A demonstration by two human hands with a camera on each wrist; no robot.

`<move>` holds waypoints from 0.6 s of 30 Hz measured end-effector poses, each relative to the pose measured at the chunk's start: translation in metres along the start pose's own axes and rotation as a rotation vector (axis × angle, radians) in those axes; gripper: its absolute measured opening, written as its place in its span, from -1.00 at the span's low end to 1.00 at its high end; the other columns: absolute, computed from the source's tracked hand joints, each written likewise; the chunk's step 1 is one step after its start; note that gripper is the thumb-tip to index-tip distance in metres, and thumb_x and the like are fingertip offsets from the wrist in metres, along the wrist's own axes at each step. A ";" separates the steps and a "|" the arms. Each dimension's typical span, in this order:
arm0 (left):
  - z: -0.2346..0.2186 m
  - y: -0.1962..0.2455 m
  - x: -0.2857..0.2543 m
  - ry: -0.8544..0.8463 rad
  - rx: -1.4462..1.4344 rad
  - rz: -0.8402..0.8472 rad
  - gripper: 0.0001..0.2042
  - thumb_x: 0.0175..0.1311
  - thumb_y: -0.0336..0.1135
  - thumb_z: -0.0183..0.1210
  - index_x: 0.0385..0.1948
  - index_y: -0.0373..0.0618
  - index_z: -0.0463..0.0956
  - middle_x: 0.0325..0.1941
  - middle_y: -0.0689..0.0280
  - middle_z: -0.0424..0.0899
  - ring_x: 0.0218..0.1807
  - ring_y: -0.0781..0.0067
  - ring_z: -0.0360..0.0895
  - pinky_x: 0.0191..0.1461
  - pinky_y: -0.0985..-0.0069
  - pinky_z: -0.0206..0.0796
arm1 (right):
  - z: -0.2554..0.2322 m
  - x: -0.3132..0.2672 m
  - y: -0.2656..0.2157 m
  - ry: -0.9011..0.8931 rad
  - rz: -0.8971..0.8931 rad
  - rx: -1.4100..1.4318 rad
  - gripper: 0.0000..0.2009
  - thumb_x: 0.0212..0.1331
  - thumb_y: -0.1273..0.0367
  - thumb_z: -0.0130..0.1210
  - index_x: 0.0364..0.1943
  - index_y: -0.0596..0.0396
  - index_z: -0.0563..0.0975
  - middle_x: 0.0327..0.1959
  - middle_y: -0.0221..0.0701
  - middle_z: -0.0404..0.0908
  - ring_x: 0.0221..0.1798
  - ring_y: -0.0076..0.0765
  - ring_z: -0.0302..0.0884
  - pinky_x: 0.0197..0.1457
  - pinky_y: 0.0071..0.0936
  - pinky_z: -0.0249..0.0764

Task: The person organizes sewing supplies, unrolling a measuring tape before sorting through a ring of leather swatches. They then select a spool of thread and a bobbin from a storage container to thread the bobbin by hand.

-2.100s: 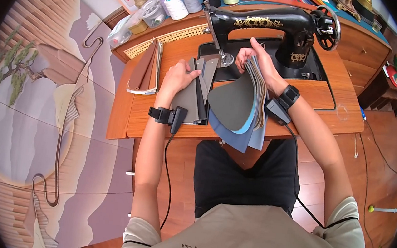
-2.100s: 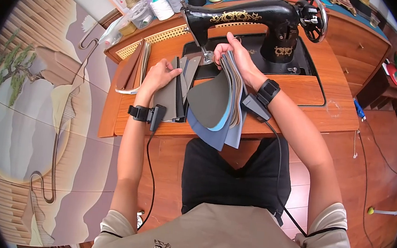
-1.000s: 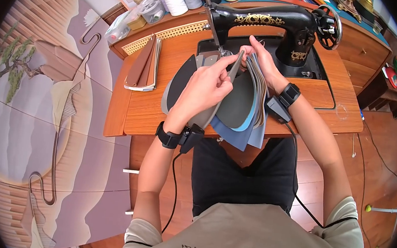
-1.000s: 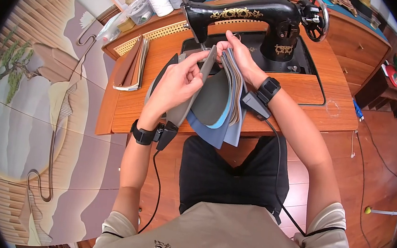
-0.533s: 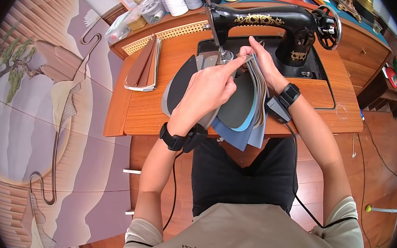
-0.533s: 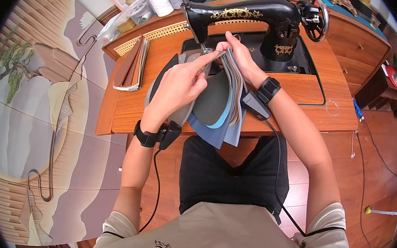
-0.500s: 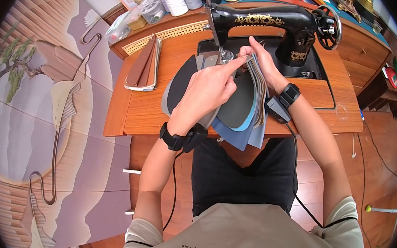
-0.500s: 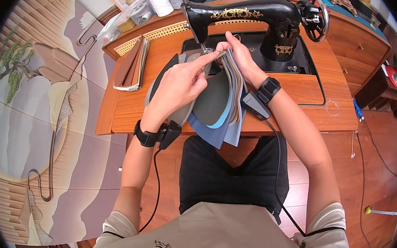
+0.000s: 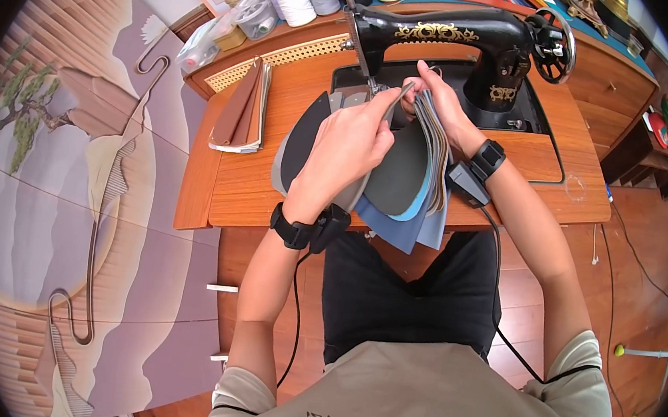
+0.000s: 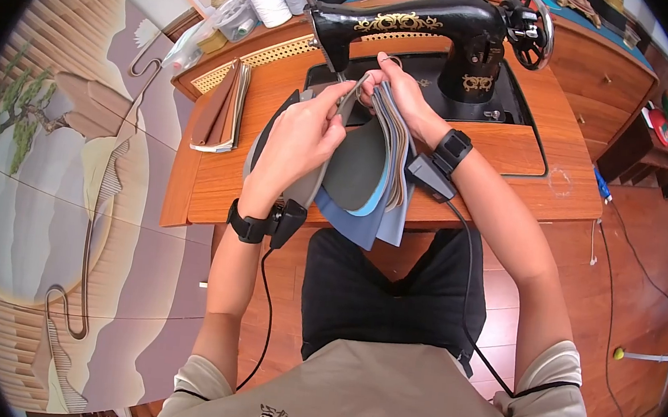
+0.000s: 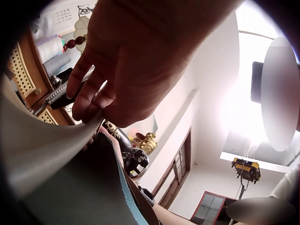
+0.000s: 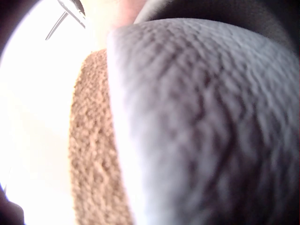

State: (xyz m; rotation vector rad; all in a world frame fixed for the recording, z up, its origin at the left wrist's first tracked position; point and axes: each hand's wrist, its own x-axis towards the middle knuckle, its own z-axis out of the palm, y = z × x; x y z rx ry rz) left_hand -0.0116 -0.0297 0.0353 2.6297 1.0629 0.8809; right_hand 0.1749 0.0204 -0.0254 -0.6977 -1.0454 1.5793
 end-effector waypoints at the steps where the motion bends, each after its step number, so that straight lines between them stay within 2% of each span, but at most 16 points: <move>1: 0.000 0.000 0.000 -0.006 -0.025 -0.033 -0.56 0.09 -0.45 0.04 0.10 -0.04 0.44 -0.51 0.12 0.53 -0.43 0.09 0.53 -0.29 0.26 0.35 | 0.000 0.000 0.000 0.003 0.000 -0.013 -0.44 0.38 -0.09 -0.35 -0.65 0.00 0.31 -0.73 -0.51 0.22 -0.61 -0.50 0.13 -0.41 -0.55 0.15; 8: -0.003 0.003 -0.001 0.018 0.003 0.036 -0.58 0.09 -0.45 0.02 0.07 -0.05 0.46 -0.48 0.11 0.56 -0.44 0.10 0.53 -0.28 0.29 0.37 | 0.001 -0.001 -0.001 0.011 0.011 -0.033 -0.43 0.37 -0.10 -0.34 -0.64 0.00 0.33 -0.72 -0.52 0.26 -0.60 -0.53 0.18 -0.44 -0.57 0.17; 10: -0.003 0.003 -0.003 0.017 -0.014 0.036 -0.59 0.09 -0.46 0.02 0.05 -0.05 0.48 -0.41 0.09 0.60 -0.42 0.10 0.55 -0.27 0.29 0.38 | 0.003 -0.002 -0.002 0.079 0.023 -0.036 -0.43 0.36 -0.11 -0.34 -0.64 0.00 0.35 -0.70 -0.53 0.30 -0.60 -0.56 0.21 -0.48 -0.60 0.17; 18: -0.005 0.000 -0.005 0.034 0.006 0.123 -0.61 0.06 -0.50 0.02 0.00 -0.08 0.53 -0.33 0.08 0.62 -0.45 0.09 0.54 -0.30 0.30 0.38 | -0.006 0.003 0.002 0.026 0.011 -0.060 -0.43 0.36 -0.11 -0.33 -0.62 0.01 0.39 -0.68 -0.54 0.35 -0.60 -0.58 0.23 -0.50 -0.65 0.16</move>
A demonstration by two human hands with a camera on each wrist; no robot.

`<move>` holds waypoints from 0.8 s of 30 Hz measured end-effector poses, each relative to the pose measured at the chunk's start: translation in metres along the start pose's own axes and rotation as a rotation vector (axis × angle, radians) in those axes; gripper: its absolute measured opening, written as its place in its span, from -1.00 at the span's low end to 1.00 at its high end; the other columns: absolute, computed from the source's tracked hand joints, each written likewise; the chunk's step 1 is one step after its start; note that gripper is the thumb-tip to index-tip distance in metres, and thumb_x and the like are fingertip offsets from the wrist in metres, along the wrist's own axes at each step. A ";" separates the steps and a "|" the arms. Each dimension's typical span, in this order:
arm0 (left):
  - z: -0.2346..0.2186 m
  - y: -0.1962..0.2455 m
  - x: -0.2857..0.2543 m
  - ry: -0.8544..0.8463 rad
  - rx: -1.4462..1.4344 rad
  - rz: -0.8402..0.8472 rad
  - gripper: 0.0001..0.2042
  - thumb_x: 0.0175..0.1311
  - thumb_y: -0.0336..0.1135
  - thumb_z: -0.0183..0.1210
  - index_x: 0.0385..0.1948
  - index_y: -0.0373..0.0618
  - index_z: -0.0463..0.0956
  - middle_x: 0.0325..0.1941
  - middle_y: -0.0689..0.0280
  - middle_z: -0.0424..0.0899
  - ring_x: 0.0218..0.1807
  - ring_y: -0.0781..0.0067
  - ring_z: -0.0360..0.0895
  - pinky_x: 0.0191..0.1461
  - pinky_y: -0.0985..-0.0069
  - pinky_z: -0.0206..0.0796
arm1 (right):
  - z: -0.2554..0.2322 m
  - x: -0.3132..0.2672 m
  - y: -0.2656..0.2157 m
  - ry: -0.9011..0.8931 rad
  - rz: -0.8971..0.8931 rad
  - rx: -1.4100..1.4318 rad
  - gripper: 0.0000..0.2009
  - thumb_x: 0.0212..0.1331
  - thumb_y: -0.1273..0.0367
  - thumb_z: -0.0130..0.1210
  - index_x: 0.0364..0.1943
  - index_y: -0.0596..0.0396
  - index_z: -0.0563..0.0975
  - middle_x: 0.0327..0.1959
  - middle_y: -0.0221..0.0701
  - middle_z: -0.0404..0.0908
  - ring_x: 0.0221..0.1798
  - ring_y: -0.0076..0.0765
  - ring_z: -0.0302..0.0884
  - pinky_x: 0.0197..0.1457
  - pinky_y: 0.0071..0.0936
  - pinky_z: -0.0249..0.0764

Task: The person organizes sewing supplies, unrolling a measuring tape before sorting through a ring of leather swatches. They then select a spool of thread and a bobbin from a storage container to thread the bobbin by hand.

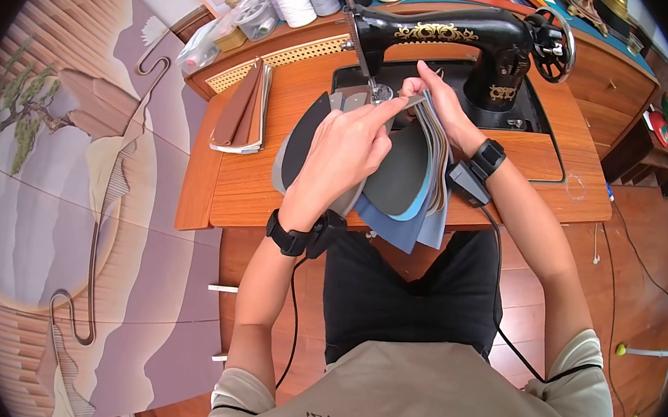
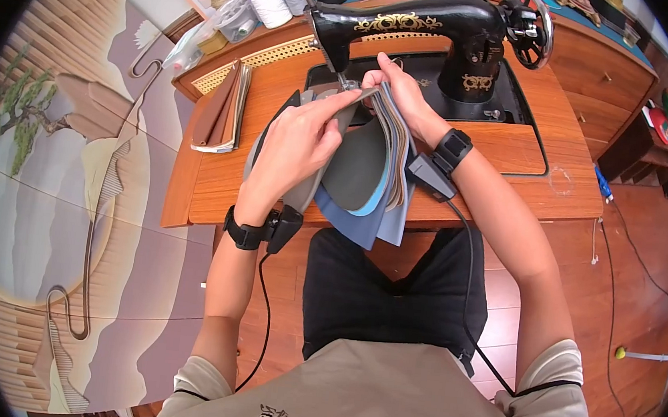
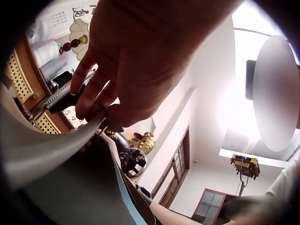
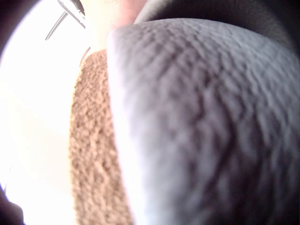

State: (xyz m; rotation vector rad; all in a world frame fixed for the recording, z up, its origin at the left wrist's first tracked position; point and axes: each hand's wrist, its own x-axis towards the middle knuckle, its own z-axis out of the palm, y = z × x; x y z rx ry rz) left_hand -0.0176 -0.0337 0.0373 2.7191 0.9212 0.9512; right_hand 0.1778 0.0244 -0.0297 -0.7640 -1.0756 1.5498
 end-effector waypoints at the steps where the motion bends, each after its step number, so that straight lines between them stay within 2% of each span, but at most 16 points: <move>1: 0.000 0.000 0.000 -0.008 0.006 0.011 -0.60 0.06 -0.51 0.03 0.00 -0.08 0.53 -0.33 0.08 0.62 -0.47 0.10 0.54 -0.31 0.30 0.38 | 0.000 0.000 0.000 0.002 0.005 0.014 -0.43 0.36 -0.11 -0.33 -0.62 0.01 0.39 -0.68 -0.55 0.35 -0.60 -0.58 0.23 -0.50 -0.65 0.16; 13: 0.006 0.000 -0.004 0.044 -0.035 -0.006 -0.64 0.07 -0.48 0.05 -0.03 -0.11 0.53 -0.54 0.11 0.54 -0.53 0.14 0.50 -0.37 0.31 0.33 | 0.003 -0.002 -0.002 0.004 -0.006 -0.008 -0.43 0.37 -0.10 -0.34 -0.63 0.01 0.36 -0.71 -0.53 0.34 -0.62 -0.58 0.22 -0.51 -0.64 0.15; 19: 0.004 -0.002 -0.003 0.080 0.065 0.043 -0.71 0.08 -0.49 0.07 -0.13 -0.09 0.55 -0.42 0.20 0.59 -0.45 0.23 0.50 -0.30 0.39 0.28 | 0.001 0.000 0.000 0.001 0.009 0.008 -0.42 0.36 -0.11 -0.34 -0.63 0.01 0.37 -0.71 -0.54 0.33 -0.63 -0.59 0.21 -0.53 -0.64 0.14; 24: 0.003 -0.003 -0.002 0.102 0.103 0.080 -0.71 0.06 -0.52 0.08 -0.14 -0.07 0.57 -0.45 0.25 0.55 -0.43 0.26 0.49 -0.29 0.38 0.24 | 0.000 0.000 0.000 0.002 -0.001 -0.013 -0.39 0.37 -0.11 -0.38 -0.63 0.03 0.40 -0.72 -0.54 0.35 -0.64 -0.61 0.25 -0.54 -0.66 0.17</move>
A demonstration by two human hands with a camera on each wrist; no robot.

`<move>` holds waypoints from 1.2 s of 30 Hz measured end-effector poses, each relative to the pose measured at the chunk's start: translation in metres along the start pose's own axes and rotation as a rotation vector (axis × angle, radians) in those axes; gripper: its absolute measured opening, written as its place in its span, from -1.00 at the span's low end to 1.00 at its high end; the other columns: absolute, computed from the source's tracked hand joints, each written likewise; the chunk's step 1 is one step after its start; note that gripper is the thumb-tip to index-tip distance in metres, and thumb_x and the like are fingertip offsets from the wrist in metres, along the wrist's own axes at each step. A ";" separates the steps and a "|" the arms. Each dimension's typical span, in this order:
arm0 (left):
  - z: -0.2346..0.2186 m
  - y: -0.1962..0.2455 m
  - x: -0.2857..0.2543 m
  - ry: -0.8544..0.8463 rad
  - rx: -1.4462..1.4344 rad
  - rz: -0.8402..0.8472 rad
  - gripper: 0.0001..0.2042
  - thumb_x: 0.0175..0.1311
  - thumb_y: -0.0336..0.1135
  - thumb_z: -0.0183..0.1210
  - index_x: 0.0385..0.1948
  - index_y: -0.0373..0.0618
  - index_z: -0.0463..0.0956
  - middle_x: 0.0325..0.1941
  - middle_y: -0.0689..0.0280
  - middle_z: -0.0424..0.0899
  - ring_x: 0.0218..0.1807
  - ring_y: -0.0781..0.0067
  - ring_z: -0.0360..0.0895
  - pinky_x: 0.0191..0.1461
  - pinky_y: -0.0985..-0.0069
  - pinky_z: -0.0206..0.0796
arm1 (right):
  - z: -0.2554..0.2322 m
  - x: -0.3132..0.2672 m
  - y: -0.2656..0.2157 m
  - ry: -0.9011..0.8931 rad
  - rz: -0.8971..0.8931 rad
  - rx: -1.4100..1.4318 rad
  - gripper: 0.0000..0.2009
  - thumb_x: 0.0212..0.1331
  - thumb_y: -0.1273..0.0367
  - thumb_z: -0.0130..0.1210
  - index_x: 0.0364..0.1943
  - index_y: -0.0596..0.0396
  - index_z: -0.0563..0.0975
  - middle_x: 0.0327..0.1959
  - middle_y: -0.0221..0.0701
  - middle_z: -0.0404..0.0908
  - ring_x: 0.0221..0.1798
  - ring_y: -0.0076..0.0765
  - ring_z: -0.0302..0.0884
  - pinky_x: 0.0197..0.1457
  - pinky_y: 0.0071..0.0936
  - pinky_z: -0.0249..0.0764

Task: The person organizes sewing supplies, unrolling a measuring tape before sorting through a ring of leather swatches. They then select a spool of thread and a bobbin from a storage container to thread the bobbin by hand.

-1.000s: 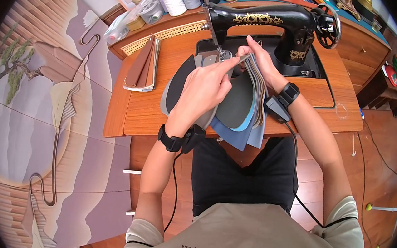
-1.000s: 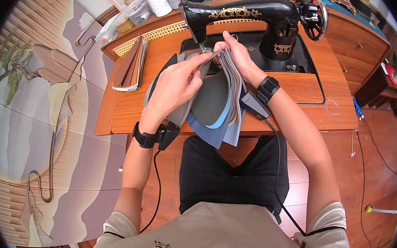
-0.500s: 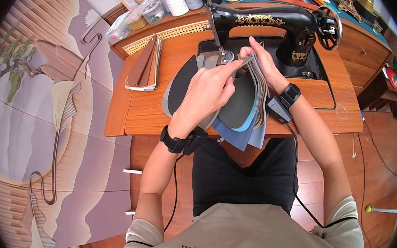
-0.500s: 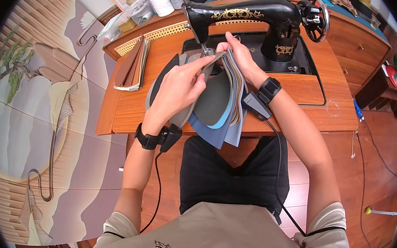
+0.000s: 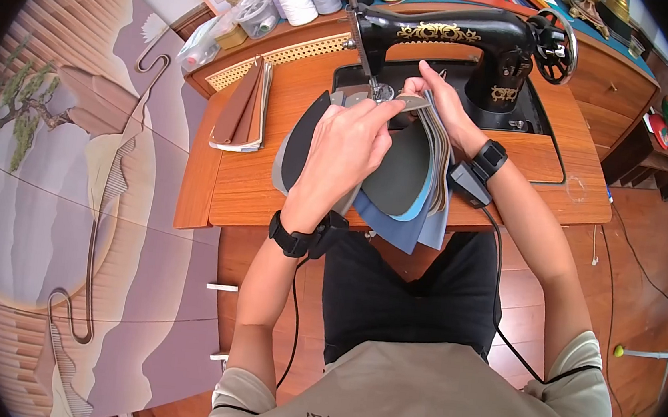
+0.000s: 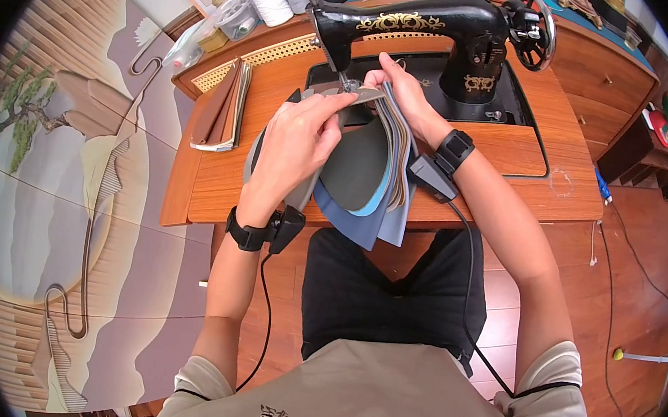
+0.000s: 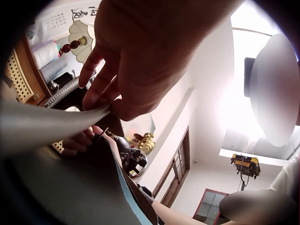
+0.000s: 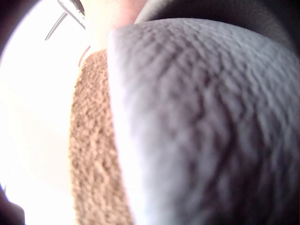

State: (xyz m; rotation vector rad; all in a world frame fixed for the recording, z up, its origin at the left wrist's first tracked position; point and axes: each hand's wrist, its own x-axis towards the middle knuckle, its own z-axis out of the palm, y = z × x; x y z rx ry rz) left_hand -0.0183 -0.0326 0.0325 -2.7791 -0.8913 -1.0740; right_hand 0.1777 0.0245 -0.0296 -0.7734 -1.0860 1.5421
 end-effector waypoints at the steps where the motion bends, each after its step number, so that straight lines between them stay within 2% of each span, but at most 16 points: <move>1: 0.000 0.000 0.000 0.017 0.004 0.012 -0.71 0.05 -0.53 0.09 -0.15 -0.07 0.58 -0.48 0.26 0.53 -0.44 0.26 0.48 -0.30 0.37 0.23 | -0.002 0.001 0.001 -0.012 0.005 0.000 -0.36 0.38 -0.12 -0.42 -0.63 0.06 0.43 -0.72 -0.53 0.37 -0.64 -0.62 0.28 -0.54 -0.66 0.21; 8: 0.001 0.001 0.000 0.014 0.031 0.009 -0.71 0.05 -0.53 0.10 -0.16 -0.05 0.59 -0.50 0.28 0.50 -0.43 0.29 0.47 -0.30 0.40 0.21 | 0.000 0.000 0.000 -0.037 -0.014 0.004 -0.36 0.38 -0.12 -0.42 -0.62 0.06 0.43 -0.73 -0.53 0.38 -0.65 -0.62 0.28 -0.56 -0.68 0.22; 10: 0.001 0.001 0.001 0.037 0.045 0.022 -0.71 0.04 -0.53 0.11 -0.16 -0.04 0.59 -0.51 0.29 0.49 -0.44 0.29 0.46 -0.29 0.40 0.21 | 0.005 -0.004 -0.003 0.016 -0.002 -0.019 -0.42 0.37 -0.11 -0.37 -0.65 -0.01 0.35 -0.71 -0.56 0.32 -0.62 -0.64 0.21 -0.54 -0.67 0.13; 20: -0.001 0.005 0.000 -0.004 0.113 0.078 -0.69 0.03 -0.52 0.14 -0.14 -0.01 0.59 -0.50 0.30 0.43 -0.38 0.30 0.44 -0.26 0.39 0.21 | -0.004 0.003 0.002 0.000 -0.010 -0.054 -0.42 0.37 -0.10 -0.35 -0.62 0.03 0.39 -0.67 -0.59 0.33 -0.57 -0.67 0.21 -0.49 -0.70 0.13; 26: 0.003 0.004 -0.003 -0.014 0.104 0.046 -0.70 0.04 -0.51 0.14 -0.15 -0.01 0.58 -0.50 0.28 0.42 -0.38 0.29 0.44 -0.26 0.38 0.21 | -0.004 0.002 0.001 0.013 -0.007 -0.073 -0.41 0.38 -0.09 -0.36 -0.63 0.04 0.36 -0.66 -0.56 0.33 -0.57 -0.65 0.21 -0.48 -0.68 0.14; 29: 0.005 0.005 -0.006 -0.102 0.100 0.023 -0.71 0.05 -0.50 0.13 -0.14 -0.03 0.57 -0.49 0.26 0.45 -0.39 0.25 0.46 -0.28 0.38 0.21 | -0.003 0.002 0.002 -0.027 -0.032 -0.057 -0.40 0.38 -0.10 -0.39 -0.64 0.06 0.34 -0.66 -0.52 0.33 -0.55 -0.60 0.23 -0.45 -0.66 0.17; 32: 0.013 0.005 -0.010 -0.116 0.013 -0.027 -0.72 0.09 -0.49 0.10 -0.12 -0.06 0.55 -0.44 0.24 0.53 -0.38 0.19 0.50 -0.30 0.33 0.25 | -0.003 0.002 0.002 -0.017 -0.043 -0.026 -0.38 0.38 -0.10 -0.42 -0.65 0.07 0.32 -0.65 -0.48 0.34 -0.54 -0.55 0.25 -0.41 -0.63 0.20; 36: 0.017 0.005 -0.012 -0.139 -0.049 -0.123 -0.72 0.15 -0.44 0.08 -0.06 -0.11 0.51 -0.37 0.20 0.60 -0.33 0.12 0.55 -0.20 0.29 0.35 | -0.007 0.005 0.005 -0.051 -0.059 -0.012 -0.38 0.38 -0.11 -0.43 -0.64 0.07 0.33 -0.60 -0.44 0.36 -0.45 -0.51 0.29 -0.32 -0.60 0.24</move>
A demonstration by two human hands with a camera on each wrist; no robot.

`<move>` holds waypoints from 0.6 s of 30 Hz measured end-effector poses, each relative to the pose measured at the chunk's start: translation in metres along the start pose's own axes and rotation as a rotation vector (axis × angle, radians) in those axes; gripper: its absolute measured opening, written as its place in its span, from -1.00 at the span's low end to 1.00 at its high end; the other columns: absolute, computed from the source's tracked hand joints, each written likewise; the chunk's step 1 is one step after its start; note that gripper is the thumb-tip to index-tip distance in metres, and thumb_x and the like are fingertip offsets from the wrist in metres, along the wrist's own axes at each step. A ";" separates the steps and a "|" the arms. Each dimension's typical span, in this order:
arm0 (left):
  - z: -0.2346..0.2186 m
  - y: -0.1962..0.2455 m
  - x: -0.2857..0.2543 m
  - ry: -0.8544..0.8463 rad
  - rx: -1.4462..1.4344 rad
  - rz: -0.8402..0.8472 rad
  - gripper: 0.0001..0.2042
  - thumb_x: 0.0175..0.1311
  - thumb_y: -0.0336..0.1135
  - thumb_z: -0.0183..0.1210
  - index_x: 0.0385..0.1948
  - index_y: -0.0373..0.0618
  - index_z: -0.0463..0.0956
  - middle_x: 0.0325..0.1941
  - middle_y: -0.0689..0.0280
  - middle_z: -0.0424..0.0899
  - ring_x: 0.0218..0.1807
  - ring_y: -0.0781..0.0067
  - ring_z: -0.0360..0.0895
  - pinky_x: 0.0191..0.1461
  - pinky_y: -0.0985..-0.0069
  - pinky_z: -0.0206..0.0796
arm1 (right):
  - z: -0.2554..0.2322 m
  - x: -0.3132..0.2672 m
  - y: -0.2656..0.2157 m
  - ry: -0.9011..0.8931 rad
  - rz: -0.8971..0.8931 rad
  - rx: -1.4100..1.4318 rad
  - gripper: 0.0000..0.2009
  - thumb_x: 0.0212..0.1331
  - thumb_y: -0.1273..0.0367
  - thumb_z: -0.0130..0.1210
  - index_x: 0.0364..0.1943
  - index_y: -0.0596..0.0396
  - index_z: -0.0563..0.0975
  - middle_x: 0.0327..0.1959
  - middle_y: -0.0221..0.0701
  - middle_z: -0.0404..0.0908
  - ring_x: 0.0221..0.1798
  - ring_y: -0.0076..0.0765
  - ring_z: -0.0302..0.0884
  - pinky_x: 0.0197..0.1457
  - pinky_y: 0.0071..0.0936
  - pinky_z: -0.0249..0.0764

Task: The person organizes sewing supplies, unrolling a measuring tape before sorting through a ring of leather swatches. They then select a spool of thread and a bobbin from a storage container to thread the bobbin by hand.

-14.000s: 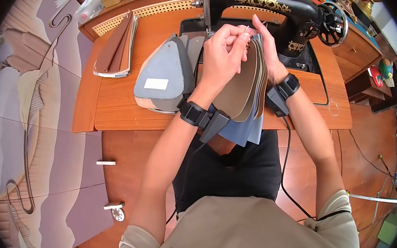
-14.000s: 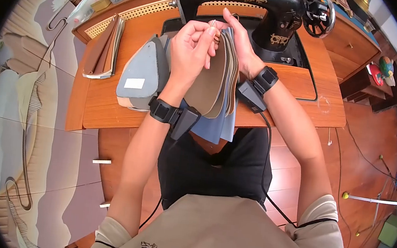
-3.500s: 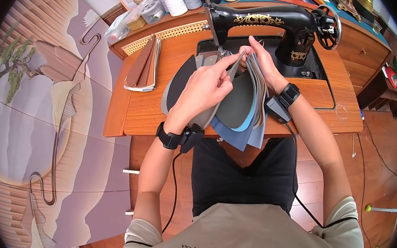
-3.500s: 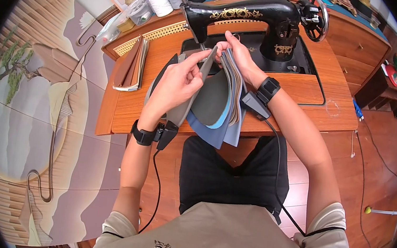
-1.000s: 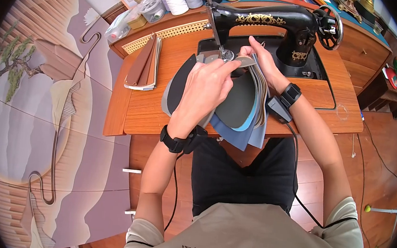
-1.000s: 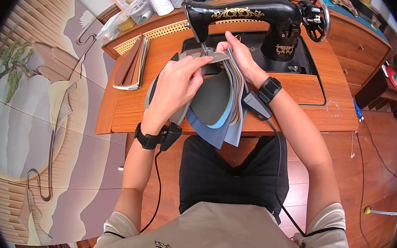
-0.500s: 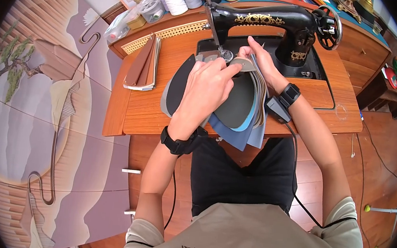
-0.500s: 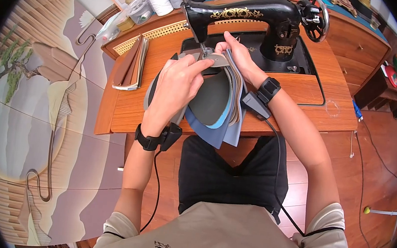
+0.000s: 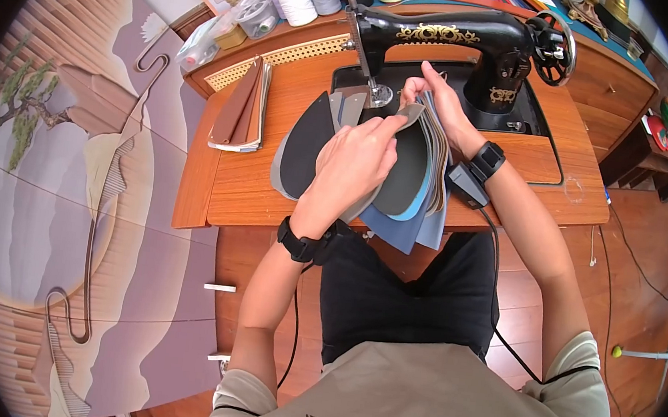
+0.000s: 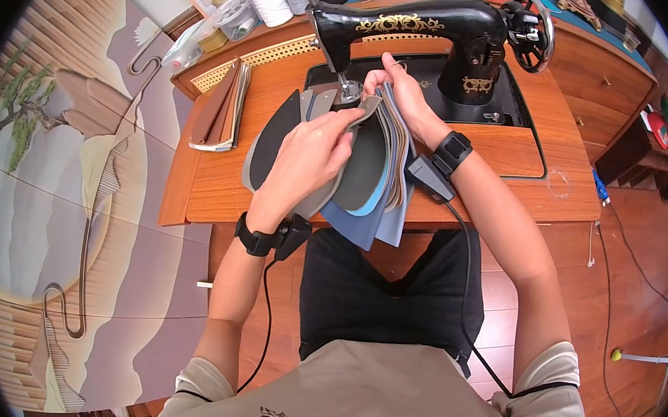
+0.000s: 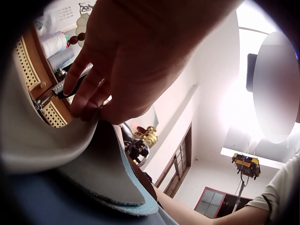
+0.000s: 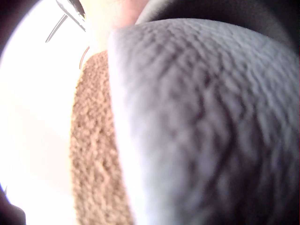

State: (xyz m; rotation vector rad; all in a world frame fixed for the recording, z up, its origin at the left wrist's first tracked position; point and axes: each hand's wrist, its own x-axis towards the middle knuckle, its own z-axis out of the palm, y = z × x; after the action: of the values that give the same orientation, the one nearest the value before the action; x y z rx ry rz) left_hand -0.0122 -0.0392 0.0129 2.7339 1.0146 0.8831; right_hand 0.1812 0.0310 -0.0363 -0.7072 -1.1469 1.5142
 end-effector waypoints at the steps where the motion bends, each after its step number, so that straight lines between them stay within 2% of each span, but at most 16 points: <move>1: 0.000 0.001 0.001 0.000 -0.060 -0.024 -0.71 0.17 -0.42 0.08 -0.04 -0.13 0.50 -0.37 0.19 0.61 -0.31 0.11 0.57 -0.15 0.27 0.37 | 0.001 0.000 0.000 -0.009 -0.015 0.034 -0.39 0.39 -0.10 -0.43 -0.64 0.07 0.33 -0.57 -0.42 0.38 -0.42 -0.50 0.30 -0.29 -0.58 0.25; 2: -0.001 0.003 0.000 0.000 -0.059 -0.026 -0.71 0.17 -0.42 0.08 -0.04 -0.13 0.50 -0.37 0.19 0.61 -0.31 0.11 0.57 -0.15 0.27 0.37 | 0.001 0.000 0.000 -0.010 -0.014 0.034 -0.39 0.39 -0.10 -0.43 -0.64 0.07 0.33 -0.57 -0.42 0.38 -0.42 -0.50 0.30 -0.29 -0.58 0.25; 4: -0.004 0.008 0.001 -0.147 -0.242 -0.119 -0.67 0.17 -0.39 0.10 0.01 -0.17 0.46 -0.22 0.15 0.60 -0.19 0.12 0.57 -0.07 0.31 0.38 | 0.000 0.000 -0.001 -0.053 -0.051 0.050 -0.39 0.38 -0.11 -0.43 -0.62 0.07 0.34 -0.52 -0.39 0.40 -0.37 -0.47 0.31 -0.24 -0.56 0.27; 5: 0.001 0.007 0.000 -0.147 -0.242 -0.119 -0.67 0.17 -0.39 0.10 0.01 -0.17 0.46 -0.22 0.15 0.60 -0.19 0.12 0.57 -0.07 0.31 0.38 | 0.001 0.000 -0.001 -0.054 -0.051 0.050 -0.39 0.38 -0.11 -0.43 -0.62 0.07 0.34 -0.52 -0.39 0.40 -0.37 -0.47 0.31 -0.24 -0.56 0.27; 7: 0.011 0.004 -0.001 -0.020 -0.190 0.062 -0.64 0.19 -0.37 0.11 0.04 -0.24 0.43 0.05 0.08 0.51 0.02 0.10 0.51 0.00 0.35 0.38 | 0.002 0.002 0.001 -0.012 -0.078 0.076 -0.33 0.37 -0.15 -0.47 -0.59 0.11 0.41 -0.50 -0.33 0.48 -0.37 -0.45 0.41 -0.26 -0.57 0.35; 8: 0.013 0.004 -0.001 -0.019 -0.190 0.062 -0.64 0.19 -0.37 0.11 0.04 -0.24 0.43 0.05 0.08 0.51 0.02 0.10 0.51 0.00 0.35 0.38 | 0.002 0.001 0.001 -0.012 -0.078 0.076 -0.33 0.37 -0.15 -0.47 -0.59 0.11 0.41 -0.50 -0.33 0.48 -0.37 -0.45 0.41 -0.26 -0.57 0.35; 10: 0.016 0.004 -0.001 -0.015 -0.158 0.061 -0.59 0.20 -0.36 0.12 0.08 -0.31 0.38 0.26 0.02 0.33 0.17 0.08 0.41 0.11 0.40 0.35 | 0.002 0.000 0.000 -0.013 -0.011 0.119 -0.32 0.36 -0.17 -0.47 -0.56 0.12 0.43 -0.46 -0.29 0.51 -0.34 -0.44 0.45 -0.21 -0.56 0.39; 11: 0.017 0.005 -0.001 -0.015 -0.159 0.061 -0.59 0.20 -0.36 0.12 0.08 -0.31 0.38 0.26 0.02 0.33 0.17 0.08 0.41 0.11 0.40 0.35 | 0.002 -0.001 -0.001 -0.014 -0.010 0.118 -0.32 0.36 -0.17 -0.47 -0.56 0.12 0.43 -0.46 -0.29 0.51 -0.34 -0.44 0.45 -0.21 -0.56 0.39; 13: 0.019 0.009 -0.002 -0.100 -0.394 -0.064 -0.55 0.21 -0.35 0.13 0.12 -0.34 0.34 0.29 -0.04 0.29 0.22 0.08 0.39 0.18 0.41 0.30 | 0.005 -0.003 -0.003 -0.075 -0.010 0.136 -0.34 0.33 -0.18 -0.41 -0.55 0.11 0.40 -0.44 -0.29 0.50 -0.33 -0.41 0.43 -0.13 -0.51 0.40; 18: 0.021 0.013 -0.004 -0.042 -0.392 -0.046 -0.55 0.23 -0.34 0.13 0.14 -0.33 0.33 0.25 -0.02 0.32 0.14 0.11 0.43 0.12 0.38 0.32 | 0.003 -0.003 -0.003 -0.005 0.034 0.090 -0.31 0.32 -0.20 -0.43 -0.59 0.13 0.40 -0.54 -0.33 0.46 -0.46 -0.42 0.39 -0.25 -0.54 0.37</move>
State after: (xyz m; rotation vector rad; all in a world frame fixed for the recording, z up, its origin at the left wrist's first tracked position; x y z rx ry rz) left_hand 0.0048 -0.0491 -0.0028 2.3820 0.7946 0.9028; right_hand 0.1803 0.0268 -0.0324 -0.6645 -1.0683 1.5870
